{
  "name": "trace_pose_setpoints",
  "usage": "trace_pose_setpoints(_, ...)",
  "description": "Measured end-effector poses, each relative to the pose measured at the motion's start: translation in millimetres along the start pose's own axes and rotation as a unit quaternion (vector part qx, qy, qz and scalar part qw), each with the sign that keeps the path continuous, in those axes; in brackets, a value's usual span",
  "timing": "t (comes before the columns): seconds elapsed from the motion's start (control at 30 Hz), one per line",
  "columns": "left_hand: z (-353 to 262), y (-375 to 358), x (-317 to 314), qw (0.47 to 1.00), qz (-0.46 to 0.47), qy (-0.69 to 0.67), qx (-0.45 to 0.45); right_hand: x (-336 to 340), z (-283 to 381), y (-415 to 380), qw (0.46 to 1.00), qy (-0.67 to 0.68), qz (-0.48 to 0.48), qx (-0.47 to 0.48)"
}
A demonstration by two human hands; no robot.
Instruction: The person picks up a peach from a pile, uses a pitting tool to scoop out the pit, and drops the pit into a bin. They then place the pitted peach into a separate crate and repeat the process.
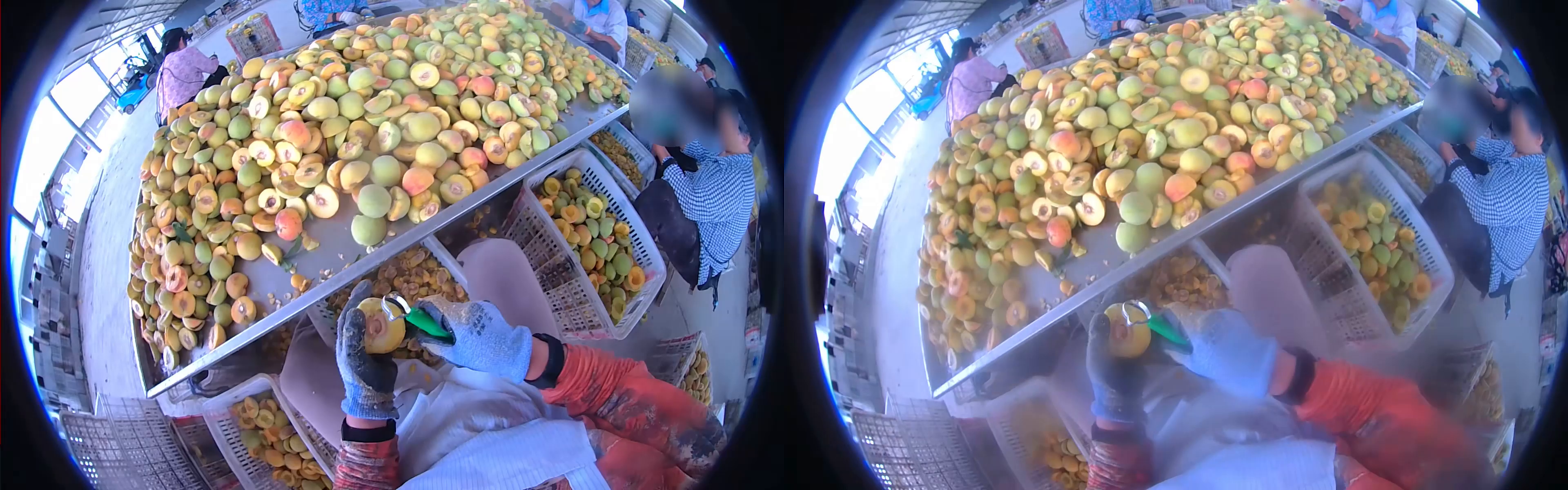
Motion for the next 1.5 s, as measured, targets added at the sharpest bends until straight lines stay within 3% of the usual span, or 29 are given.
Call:
trace_pose_setpoints(0.17,3,3,-15,0.997,0.025,-0.066,0.008,-1,6,-7,0.996,-0.087,-0.019,0.012)
trace_pose_setpoints(0.43,1,-4,-22,0.999,0.023,-0.016,0.023,-11,4,-16,0.981,-0.185,-0.014,0.059)
trace_pose_setpoints(0.47,-2,-3,-19,0.999,0.009,0.046,-0.007,-14,2,-16,0.981,-0.184,-0.012,0.056)
trace_pose_setpoints(0.53,-8,-4,-16,0.989,-0.007,0.139,-0.044,-30,-5,-14,0.988,-0.131,0.076,0.007)
trace_pose_setpoints(0.6,-18,-6,-23,0.973,0.028,0.210,-0.086,-31,1,-15,0.987,-0.128,0.100,-0.014)
trace_pose_setpoints(0.63,-15,-7,-20,0.981,0.020,0.176,-0.074,-31,2,-15,0.985,-0.122,0.121,-0.022)
trace_pose_setpoints(0.73,-18,-11,-16,0.962,-0.013,0.257,-0.090,-35,0,-21,0.994,-0.057,0.087,-0.041)
trace_pose_setpoints(0.83,-36,-19,-30,0.959,-0.059,0.262,-0.095,-39,8,-28,0.986,0.052,0.155,-0.042)
trace_pose_setpoints(0.87,-39,-18,-24,0.966,-0.052,0.245,-0.066,-38,13,-29,0.986,0.084,0.139,-0.033)
trace_pose_setpoints(0.97,-52,-13,-26,0.972,-0.009,0.211,-0.103,-28,21,-17,0.985,0.126,0.115,0.005)
trace_pose_setpoints(1.03,-41,-9,-8,0.968,0.004,0.234,-0.094,-39,19,-12,0.883,0.282,0.365,-0.089)
trace_pose_setpoints(1.07,-35,-6,-4,0.962,0.013,0.259,-0.083,-39,15,-7,0.876,0.263,0.398,-0.065)
trace_pose_setpoints(1.1,-33,-3,-8,0.963,0.017,0.256,-0.086,-49,8,-7,0.879,0.260,0.394,-0.064)
trace_pose_setpoints(1.13,-32,-1,-10,0.970,0.000,0.230,-0.081,-49,-2,-2,0.963,0.135,0.231,-0.023)
trace_pose_setpoints(1.17,-31,1,-10,0.976,-0.018,0.205,-0.075,-33,3,1,0.998,0.005,0.057,0.021)
trace_pose_setpoints(1.2,-34,6,-10,0.955,-0.002,0.259,-0.145,-26,4,1,0.998,-0.060,0.024,0.016)
trace_pose_setpoints(1.23,-33,7,-13,0.953,-0.003,0.262,-0.150,-28,5,-1,0.998,-0.057,0.023,0.022)
trace_pose_setpoints(1.3,-38,5,-23,0.947,-0.040,0.264,-0.177,-41,0,-2,0.994,0.061,0.052,-0.074)
trace_pose_setpoints(1.37,-43,0,-29,0.897,-0.020,0.355,-0.264,-42,9,-4,0.994,0.017,0.073,-0.077)
trace_pose_setpoints(1.43,-45,-8,-30,0.906,-0.007,0.330,-0.266,-40,22,-10,0.938,0.282,0.197,-0.047)
trace_pose_setpoints(1.47,-46,-11,-26,0.907,-0.007,0.328,-0.262,-36,24,-17,0.873,0.328,0.312,-0.181)
trace_pose_setpoints(1.5,-44,-9,-23,0.904,0.012,0.354,-0.240,-32,26,-18,0.874,0.325,0.312,-0.183)
Point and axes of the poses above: each hand's wrist, its own y-axis towards the middle knuckle, its own x-axis out of the back of the hand, z = x × y, the point moved 7 cm from there along y, towards the middle knuckle, and after that the axes turned 14 degrees about -x, right-handed, at the moved point
